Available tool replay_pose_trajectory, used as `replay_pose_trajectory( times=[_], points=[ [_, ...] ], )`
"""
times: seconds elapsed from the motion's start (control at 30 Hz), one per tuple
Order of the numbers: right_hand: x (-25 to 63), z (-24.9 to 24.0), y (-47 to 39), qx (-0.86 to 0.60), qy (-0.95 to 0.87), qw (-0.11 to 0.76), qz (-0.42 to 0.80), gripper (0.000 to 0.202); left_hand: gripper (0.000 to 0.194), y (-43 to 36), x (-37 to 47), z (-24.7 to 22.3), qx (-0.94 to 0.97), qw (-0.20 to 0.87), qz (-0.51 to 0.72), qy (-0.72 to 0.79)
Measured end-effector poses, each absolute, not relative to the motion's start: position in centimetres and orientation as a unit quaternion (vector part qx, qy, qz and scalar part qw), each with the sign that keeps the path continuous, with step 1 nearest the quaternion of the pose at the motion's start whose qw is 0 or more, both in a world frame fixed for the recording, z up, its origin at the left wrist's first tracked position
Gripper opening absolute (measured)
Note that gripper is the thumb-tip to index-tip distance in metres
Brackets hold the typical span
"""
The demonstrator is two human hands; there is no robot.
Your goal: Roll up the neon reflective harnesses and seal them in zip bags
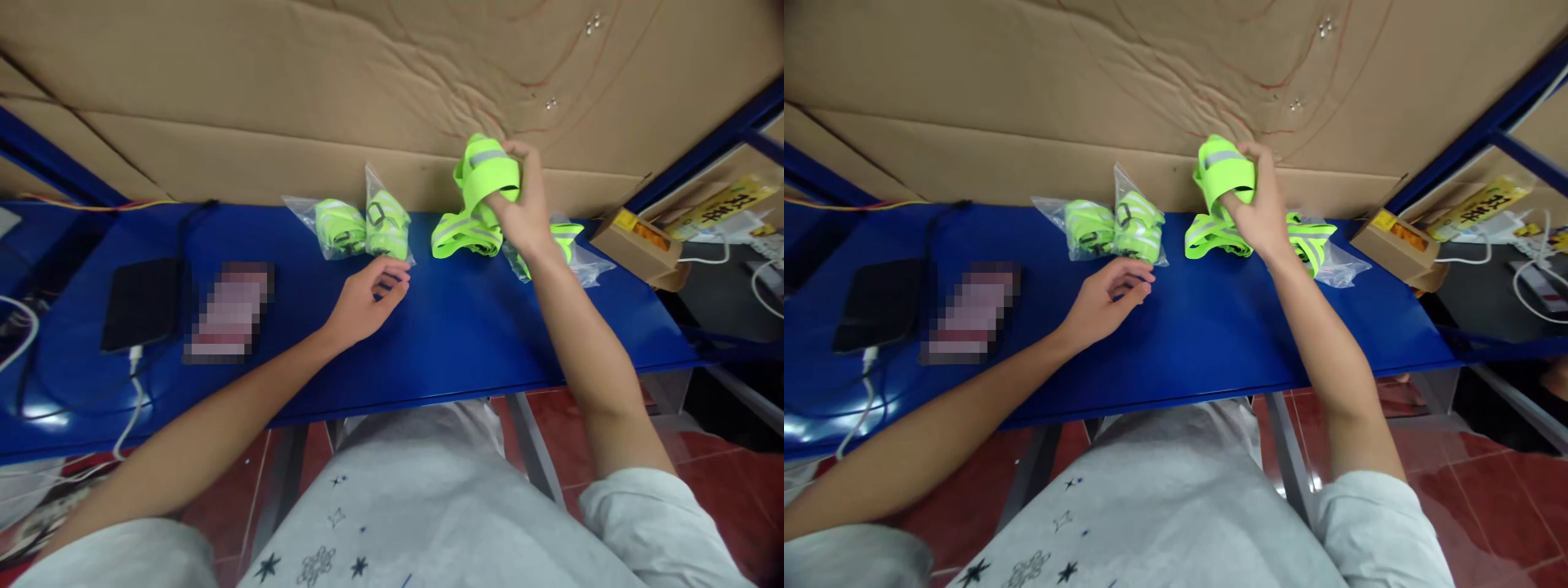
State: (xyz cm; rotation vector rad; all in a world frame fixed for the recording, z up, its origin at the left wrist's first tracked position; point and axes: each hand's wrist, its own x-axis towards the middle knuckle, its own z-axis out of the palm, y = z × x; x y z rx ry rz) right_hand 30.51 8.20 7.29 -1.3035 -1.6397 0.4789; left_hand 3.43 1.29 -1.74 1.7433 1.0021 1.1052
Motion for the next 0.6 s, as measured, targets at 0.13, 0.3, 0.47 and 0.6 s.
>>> replay_pose_trajectory(
  times=[0.13,0.3,0.47,0.6],
  points=[
    [26.9,5.6,4.0,-0.431,-0.590,0.460,0.505,0.056,0.076,0.8,3.5,-1.2,0.661,0.433,0.501,0.353],
    [24.3,1.1,1.9,-0.407,-0.587,0.413,0.564,0.064,0.111,0.0,3.8,-0.7,0.672,0.486,0.463,0.312],
    [24.4,-0.6,1.5,-0.455,-0.685,0.448,0.351,0.065,0.109,-0.2,3.8,-0.2,0.494,0.664,0.418,0.376],
    [25.7,0.8,1.5,-0.435,-0.769,0.425,0.195,0.059,0.073,-0.2,3.5,0.5,0.459,0.736,0.317,0.385]
  ],
)
